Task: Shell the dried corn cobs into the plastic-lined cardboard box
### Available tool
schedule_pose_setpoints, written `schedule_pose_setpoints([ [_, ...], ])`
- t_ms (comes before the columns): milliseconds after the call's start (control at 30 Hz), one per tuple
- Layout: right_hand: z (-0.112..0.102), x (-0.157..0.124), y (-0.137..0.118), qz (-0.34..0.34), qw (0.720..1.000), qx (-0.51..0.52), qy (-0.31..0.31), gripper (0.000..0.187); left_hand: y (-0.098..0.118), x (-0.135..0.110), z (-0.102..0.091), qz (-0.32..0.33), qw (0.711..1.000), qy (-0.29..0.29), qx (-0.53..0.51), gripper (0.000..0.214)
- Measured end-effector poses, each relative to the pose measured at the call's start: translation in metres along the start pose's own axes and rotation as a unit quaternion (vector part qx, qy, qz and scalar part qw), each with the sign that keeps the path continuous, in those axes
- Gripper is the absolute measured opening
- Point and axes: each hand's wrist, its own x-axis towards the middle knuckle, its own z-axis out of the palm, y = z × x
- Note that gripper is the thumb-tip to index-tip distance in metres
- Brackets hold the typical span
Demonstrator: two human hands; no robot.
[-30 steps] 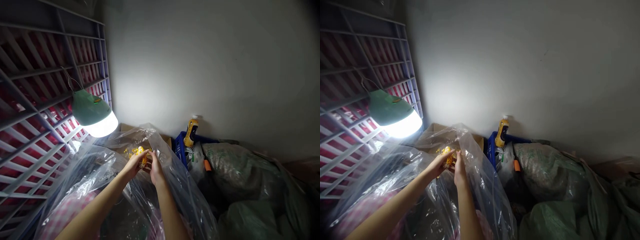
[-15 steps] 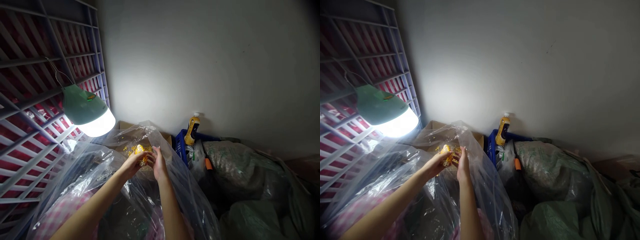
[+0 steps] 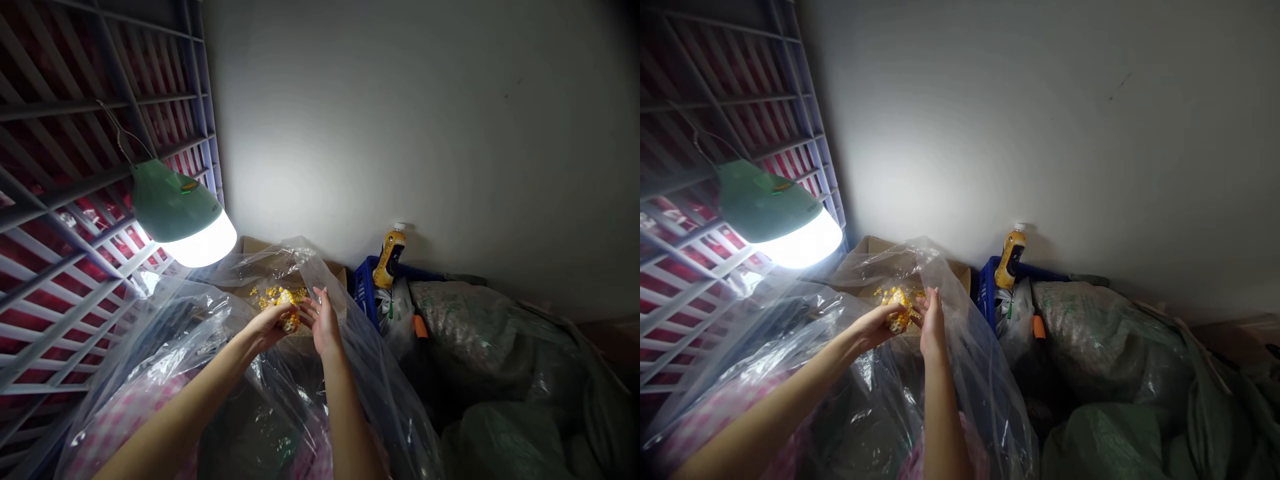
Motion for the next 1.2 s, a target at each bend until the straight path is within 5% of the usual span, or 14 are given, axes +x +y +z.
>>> schedule_pose_setpoints([
  [200,0.0,0.0,-0.002,0.007,1.0,0.013,0.007,0.049,0.013,-0.009,0.001,-0.038,0.992,-0.111,-0.039,0.007],
  [467,-0.001,0.0,-0.001,-0.005,1.0,-0.003,-0.004,0.051,0.0,-0.002,0.002,-0.012,0.999,-0.022,-0.04,0.02],
  [700,-0.001,0.0,-0.002,0.001,1.0,0.003,-0.003,0.051,0.01,-0.004,0.001,-0.025,0.993,-0.096,-0.068,0.004],
  [967,-0.002,0.0,-0.002,-0.004,1.0,0.008,0.005,0.048,0.01,-0.004,0.003,-0.053,0.996,-0.039,-0.053,0.019],
  [1200,0.001,-0.001,0.001,-0.006,1.0,-0.006,-0.005,0.041,0.022,-0.01,0.005,-0.027,0.995,-0.06,-0.076,0.023],
])
